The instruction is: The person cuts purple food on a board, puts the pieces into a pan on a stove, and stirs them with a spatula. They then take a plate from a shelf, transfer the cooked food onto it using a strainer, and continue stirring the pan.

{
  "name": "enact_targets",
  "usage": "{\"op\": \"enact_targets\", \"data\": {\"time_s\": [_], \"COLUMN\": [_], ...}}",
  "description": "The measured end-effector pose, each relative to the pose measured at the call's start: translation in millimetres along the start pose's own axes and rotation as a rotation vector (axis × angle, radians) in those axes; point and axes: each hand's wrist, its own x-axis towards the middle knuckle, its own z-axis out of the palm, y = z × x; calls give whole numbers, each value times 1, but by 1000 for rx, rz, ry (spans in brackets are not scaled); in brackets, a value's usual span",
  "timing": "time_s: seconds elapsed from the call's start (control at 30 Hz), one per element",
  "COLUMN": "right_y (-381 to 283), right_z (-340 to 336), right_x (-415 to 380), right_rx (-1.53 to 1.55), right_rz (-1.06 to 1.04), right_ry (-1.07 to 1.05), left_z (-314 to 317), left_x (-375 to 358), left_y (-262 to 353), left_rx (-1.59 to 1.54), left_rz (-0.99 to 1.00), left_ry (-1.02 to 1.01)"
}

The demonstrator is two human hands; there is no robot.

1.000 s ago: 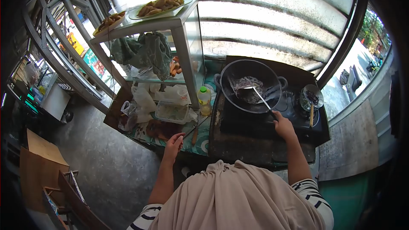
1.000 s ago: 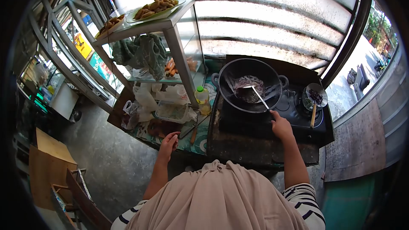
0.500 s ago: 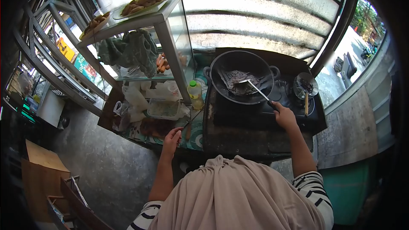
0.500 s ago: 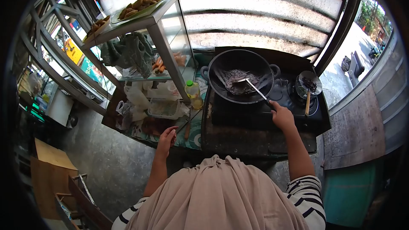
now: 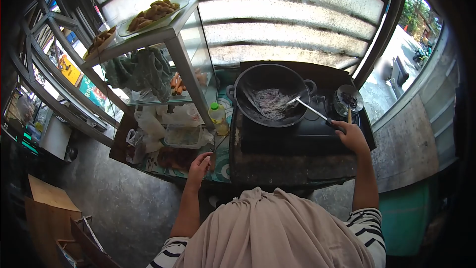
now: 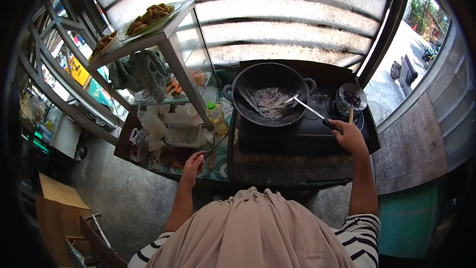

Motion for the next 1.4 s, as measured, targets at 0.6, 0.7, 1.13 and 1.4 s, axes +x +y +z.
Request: {"op": "enact_targets", "data": {"time_s": [0.6,0.7,1.13,1.4], "right_y": [2,-2,-35,-35], "right_z": [140,140,106,115], "right_x": [49,60,74,78], "right_rx": [28,79,143,198], "right_rz": [-61,-114,-35,-110], "right_ry": [95,158,107,203], "left_z": [17,5,-36,-30], "left_x": [16,10,-5,2], "left_y": [17,12,2,6], "left_rx": [-34,-39,-69,-69], "left_rz": [20,11,19,-7], "left_ry": [-40,-6,135,100]}}
